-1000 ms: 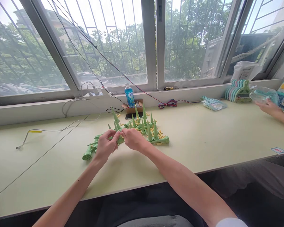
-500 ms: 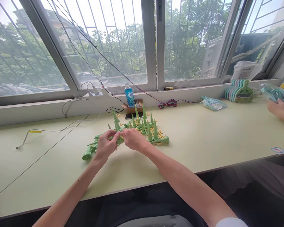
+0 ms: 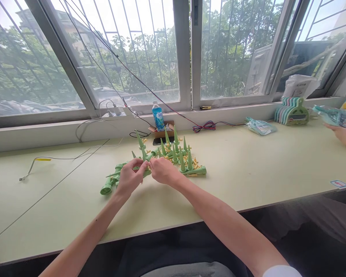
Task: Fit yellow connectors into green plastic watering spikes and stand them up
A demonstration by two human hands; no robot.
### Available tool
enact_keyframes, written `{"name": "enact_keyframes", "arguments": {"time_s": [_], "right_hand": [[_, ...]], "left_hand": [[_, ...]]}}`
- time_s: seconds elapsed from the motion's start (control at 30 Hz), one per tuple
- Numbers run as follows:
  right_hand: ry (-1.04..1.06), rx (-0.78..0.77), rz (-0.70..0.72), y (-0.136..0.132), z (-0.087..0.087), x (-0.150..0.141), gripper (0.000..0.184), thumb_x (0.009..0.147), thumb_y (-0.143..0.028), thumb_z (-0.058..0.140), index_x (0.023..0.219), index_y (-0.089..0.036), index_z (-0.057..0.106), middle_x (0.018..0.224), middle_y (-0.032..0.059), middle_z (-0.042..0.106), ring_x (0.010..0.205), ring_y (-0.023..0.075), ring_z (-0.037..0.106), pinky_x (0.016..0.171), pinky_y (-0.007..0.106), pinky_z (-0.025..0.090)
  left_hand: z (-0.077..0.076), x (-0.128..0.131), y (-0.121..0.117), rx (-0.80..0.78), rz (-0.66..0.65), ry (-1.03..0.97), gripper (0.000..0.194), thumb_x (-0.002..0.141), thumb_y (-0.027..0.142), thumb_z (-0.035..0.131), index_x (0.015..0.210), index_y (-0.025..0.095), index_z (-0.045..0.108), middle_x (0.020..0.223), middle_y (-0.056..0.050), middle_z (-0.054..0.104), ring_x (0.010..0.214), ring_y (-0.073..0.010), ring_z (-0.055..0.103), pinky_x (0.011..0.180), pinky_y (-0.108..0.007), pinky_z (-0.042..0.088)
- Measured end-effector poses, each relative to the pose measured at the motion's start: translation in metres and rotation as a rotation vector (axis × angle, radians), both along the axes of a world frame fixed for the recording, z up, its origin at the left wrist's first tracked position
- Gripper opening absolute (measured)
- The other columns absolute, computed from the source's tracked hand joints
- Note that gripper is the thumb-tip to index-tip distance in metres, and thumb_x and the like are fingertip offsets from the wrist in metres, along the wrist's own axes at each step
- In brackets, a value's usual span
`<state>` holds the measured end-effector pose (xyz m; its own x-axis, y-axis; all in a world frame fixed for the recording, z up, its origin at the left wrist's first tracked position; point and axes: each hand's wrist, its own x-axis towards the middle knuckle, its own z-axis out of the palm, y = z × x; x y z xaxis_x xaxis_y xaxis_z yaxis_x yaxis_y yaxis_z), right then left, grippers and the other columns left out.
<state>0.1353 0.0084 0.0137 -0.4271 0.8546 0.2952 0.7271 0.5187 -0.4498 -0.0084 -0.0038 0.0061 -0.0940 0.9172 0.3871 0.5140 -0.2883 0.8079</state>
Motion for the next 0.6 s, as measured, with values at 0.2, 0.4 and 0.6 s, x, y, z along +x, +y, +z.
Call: {"name": "enact_keyframes", "arguments": {"time_s": [0.2, 0.4, 0.6], "right_hand": [[-0.001, 0.018, 0.007, 0.0016, -0.0027, -0.0003, 0.031, 0.102, -0.026, 0.033, 0.085, -0.015, 0.057, 0.072, 0.0063, 0.059, 0.063, 0.014, 0.049, 0.054, 0.024, 0.028], [0.022, 0.025, 0.027, 0.0032, -0.0057, -0.0003, 0.031, 0.102, -0.024, 0.032, 0.083, -0.016, 0.056, 0.07, 0.0043, 0.057, 0.059, 0.0122, 0.045, 0.056, 0.024, 0.028], [0.032, 0.031, 0.032, 0.0024, -0.0047, -0.0005, 0.03, 0.101, -0.024, 0.033, 0.082, -0.016, 0.055, 0.067, 0.0031, 0.054, 0.058, 0.0118, 0.042, 0.057, 0.024, 0.029]], "left_hand": [[0.0015, 0.0013, -0.0012, 0.013, 0.019, 0.023, 0.026, 0.08, 0.043, 0.057, 0.073, 0.019, 0.056, 0.073, -0.001, 0.064, 0.037, -0.008, 0.048, 0.036, -0.022, 0.038], [0.0007, 0.0003, -0.0003, 0.016, 0.033, 0.047, 0.026, 0.08, 0.044, 0.057, 0.073, 0.019, 0.057, 0.074, -0.001, 0.064, 0.043, -0.0092, 0.052, 0.04, -0.021, 0.04], [0.0, -0.0002, -0.0001, 0.026, 0.032, 0.053, 0.025, 0.081, 0.043, 0.057, 0.074, 0.019, 0.057, 0.076, -0.002, 0.065, 0.046, -0.0099, 0.054, 0.041, -0.021, 0.04]]}}
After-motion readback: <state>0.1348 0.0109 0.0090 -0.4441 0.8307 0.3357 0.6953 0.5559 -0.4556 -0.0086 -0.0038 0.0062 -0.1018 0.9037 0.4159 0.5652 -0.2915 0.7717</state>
